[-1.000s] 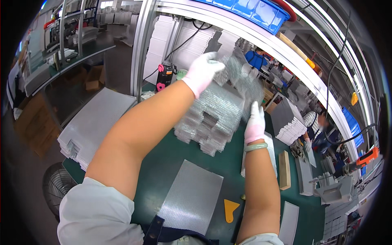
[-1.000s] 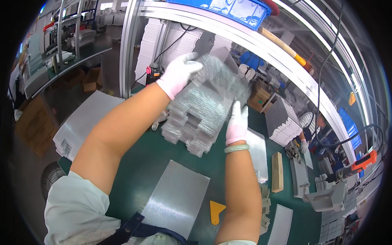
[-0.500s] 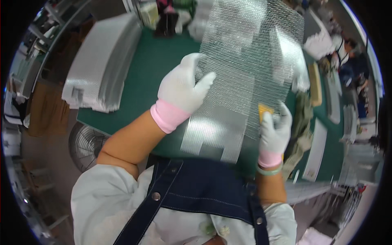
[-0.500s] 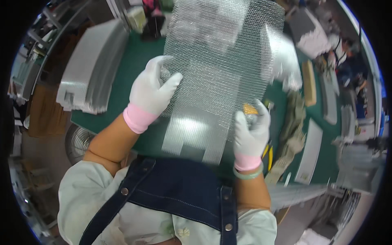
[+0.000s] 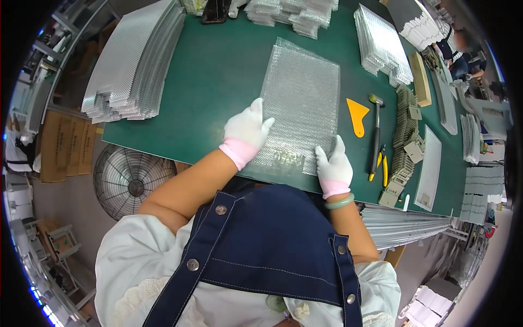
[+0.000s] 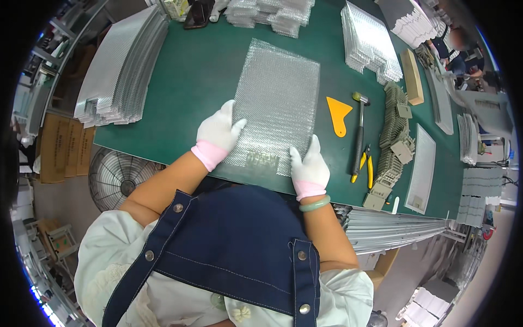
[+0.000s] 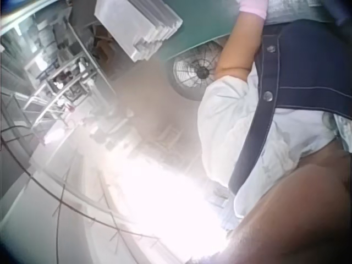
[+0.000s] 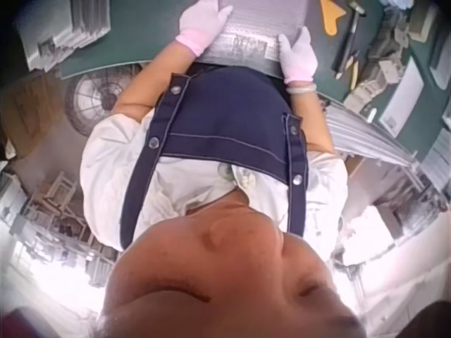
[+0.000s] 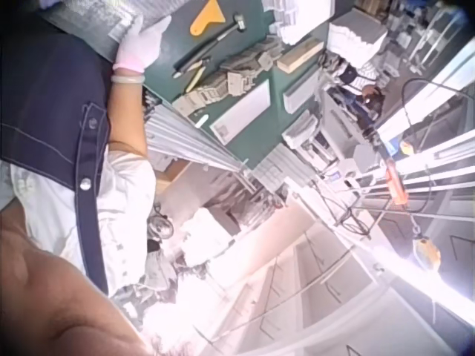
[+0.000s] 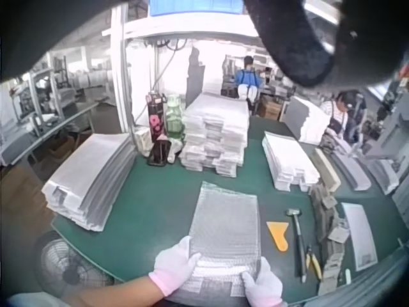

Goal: The person assembles metal mesh frames by placing a mesh sheet on a table, positioning a plastic component, and attaching white metal strips to the edges. They use a hammer to secure the strips and a handheld power tool to fasten the assembly. The process is repeated for multiple units.

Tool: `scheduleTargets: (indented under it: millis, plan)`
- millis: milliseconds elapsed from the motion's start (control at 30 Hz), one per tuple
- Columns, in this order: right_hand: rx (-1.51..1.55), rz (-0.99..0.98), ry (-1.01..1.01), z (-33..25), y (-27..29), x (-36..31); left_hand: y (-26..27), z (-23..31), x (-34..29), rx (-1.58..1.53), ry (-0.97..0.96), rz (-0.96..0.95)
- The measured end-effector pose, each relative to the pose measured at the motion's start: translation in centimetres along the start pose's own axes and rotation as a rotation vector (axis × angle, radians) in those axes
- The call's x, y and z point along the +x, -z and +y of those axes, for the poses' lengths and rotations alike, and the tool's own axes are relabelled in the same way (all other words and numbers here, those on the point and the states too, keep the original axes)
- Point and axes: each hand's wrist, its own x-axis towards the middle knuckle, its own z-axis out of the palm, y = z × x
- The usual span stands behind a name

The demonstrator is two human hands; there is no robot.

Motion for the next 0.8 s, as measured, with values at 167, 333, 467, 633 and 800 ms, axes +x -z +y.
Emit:
scheduleTargets:
  millis: [167,333,467,633,800]
  plan:
    - [-0.035,-0.059,-0.04,0.0,-0.1,0.2,-0.7,-0.1,0.3,0.083,0.038,-0.019]
    - [-0.071,-0.119,-0.047,0.1,0.1,0.7,0.0,0.7,1.0,0.138,0.114,-0.126]
    - [-0.089,-0.131,-0.068,-0.1,0.1,0.7,-0.1,0.7,0.9,0.119,0.116,-0.106]
    - [-0.029,-0.001,-0.024,0.1,-0.4,0.3,-0.4,0.1,0.5,0.034,0.067,-0.031]
    - [-0.084,-0.098,-0.031,0.1,0.0,0.9,-0.3,0.2,0.7,0.049,0.091,-0.066]
